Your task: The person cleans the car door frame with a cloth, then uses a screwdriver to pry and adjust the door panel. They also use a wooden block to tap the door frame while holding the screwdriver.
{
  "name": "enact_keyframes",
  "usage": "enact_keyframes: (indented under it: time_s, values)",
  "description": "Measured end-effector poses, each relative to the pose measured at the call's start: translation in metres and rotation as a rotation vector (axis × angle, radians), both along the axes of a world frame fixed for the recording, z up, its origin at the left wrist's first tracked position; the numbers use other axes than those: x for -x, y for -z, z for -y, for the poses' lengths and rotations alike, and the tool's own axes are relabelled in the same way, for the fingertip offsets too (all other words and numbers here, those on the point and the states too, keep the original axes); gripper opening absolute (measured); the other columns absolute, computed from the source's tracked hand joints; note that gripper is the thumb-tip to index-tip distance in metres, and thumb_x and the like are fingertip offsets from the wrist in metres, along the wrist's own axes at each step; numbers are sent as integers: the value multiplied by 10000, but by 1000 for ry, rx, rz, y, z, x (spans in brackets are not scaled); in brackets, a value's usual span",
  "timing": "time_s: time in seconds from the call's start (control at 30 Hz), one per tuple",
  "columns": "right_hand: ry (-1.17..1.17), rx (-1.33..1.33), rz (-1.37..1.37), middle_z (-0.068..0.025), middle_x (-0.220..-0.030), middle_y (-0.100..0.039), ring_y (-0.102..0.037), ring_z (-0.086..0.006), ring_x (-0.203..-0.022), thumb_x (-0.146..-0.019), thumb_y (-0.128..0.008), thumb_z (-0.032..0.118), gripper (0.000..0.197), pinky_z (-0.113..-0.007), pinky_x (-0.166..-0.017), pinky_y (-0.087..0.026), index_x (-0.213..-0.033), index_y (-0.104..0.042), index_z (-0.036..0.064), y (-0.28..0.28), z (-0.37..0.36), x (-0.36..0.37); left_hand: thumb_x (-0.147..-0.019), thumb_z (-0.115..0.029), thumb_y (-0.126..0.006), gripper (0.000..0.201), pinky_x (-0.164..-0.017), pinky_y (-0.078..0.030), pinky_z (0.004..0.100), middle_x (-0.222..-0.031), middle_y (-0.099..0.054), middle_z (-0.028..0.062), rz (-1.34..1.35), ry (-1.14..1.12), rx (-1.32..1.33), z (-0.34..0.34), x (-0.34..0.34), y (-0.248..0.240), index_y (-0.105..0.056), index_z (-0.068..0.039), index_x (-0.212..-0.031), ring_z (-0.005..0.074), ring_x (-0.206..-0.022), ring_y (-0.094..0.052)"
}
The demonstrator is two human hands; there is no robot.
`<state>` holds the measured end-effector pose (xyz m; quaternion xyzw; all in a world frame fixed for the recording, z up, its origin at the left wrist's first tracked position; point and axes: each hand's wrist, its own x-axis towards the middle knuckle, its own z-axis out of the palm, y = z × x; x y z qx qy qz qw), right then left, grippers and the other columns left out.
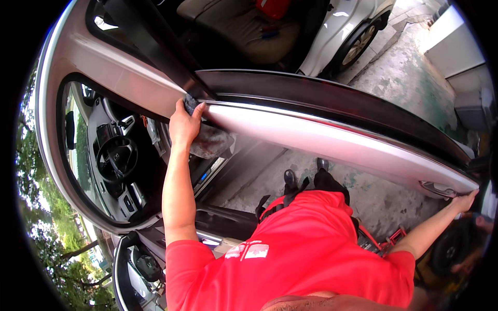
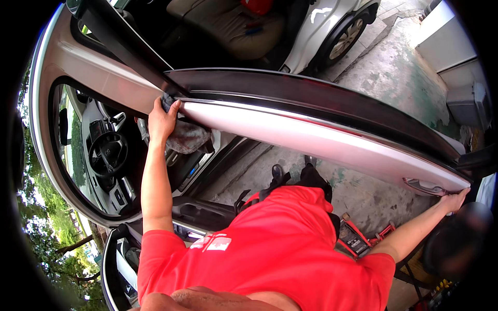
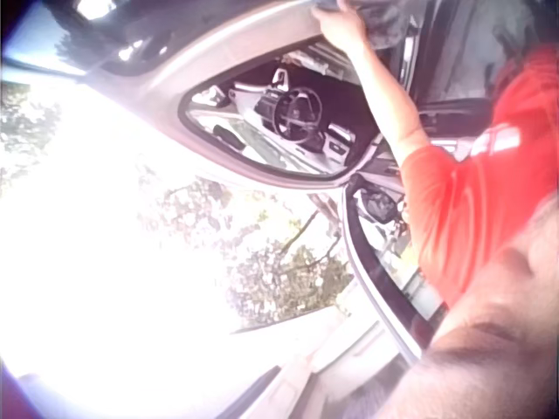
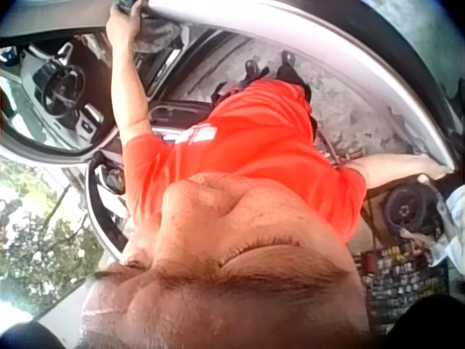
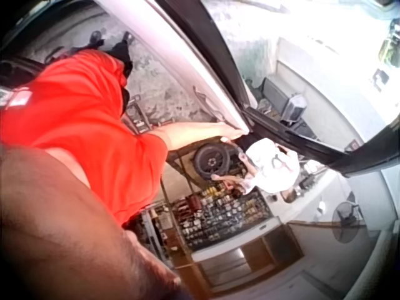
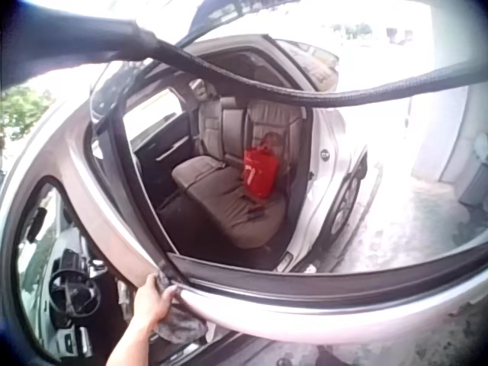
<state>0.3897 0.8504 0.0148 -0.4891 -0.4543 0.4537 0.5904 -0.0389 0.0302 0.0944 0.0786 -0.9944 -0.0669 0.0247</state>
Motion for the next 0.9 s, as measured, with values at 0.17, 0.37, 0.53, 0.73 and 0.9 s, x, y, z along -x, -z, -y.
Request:
enact_keyframes:
  time_s: [0.17,0.37,0.53,0.73,0.9]
  values:
    - [8,-26,18,-174,-1155,-646,-636,-310,-1005,-888,-704,411,528,-458,-792,-550,-1129,-632,-53,0,6,7,-931,-237,-579,342,-879,-489,414,-1026,-661,279,13,213,-202,44,19,0,-642,-1,-1171,419,-1027,-630]
    - [-14,-59,40,-183,-1148,-646,-636,-312,-1010,-899,-685,417,561,-451,-832,-551,-1157,-612,-76,-3,9,13,-936,-199,-542,331,-892,-484,418,-1016,-662,280,12,266,-257,65,27,11,-627,14,-1175,425,-1024,-628]
    - [-8,-125,73,-189,-1168,-643,-639,-316,-1005,-905,-675,420,573,-441,-841,-548,-1166,-609,-85,-2,7,22,-927,-188,-534,337,-896,-483,424,-1031,-656,278,-48,276,-273,60,25,14,-619,4,-1189,431,-1032,-619]
    - [78,-106,129,-181,-1156,-650,-642,-298,-985,-894,-692,410,563,-405,-870,-530,-1127,-632,-99,-10,19,40,-918,-192,-531,314,-889,-475,446,-1009,-648,288,49,226,-277,58,27,3,-637,5,-1138,439,-1033,-608]
    - [62,-107,113,-170,-1128,-658,-631,-264,-978,-885,-708,402,551,-377,-862,-515,-1101,-648,-102,-8,9,37,-916,-197,-523,315,-896,-472,448,-1006,-644,296,25,234,-284,60,28,5,-640,10,-1122,442,-1033,-607]
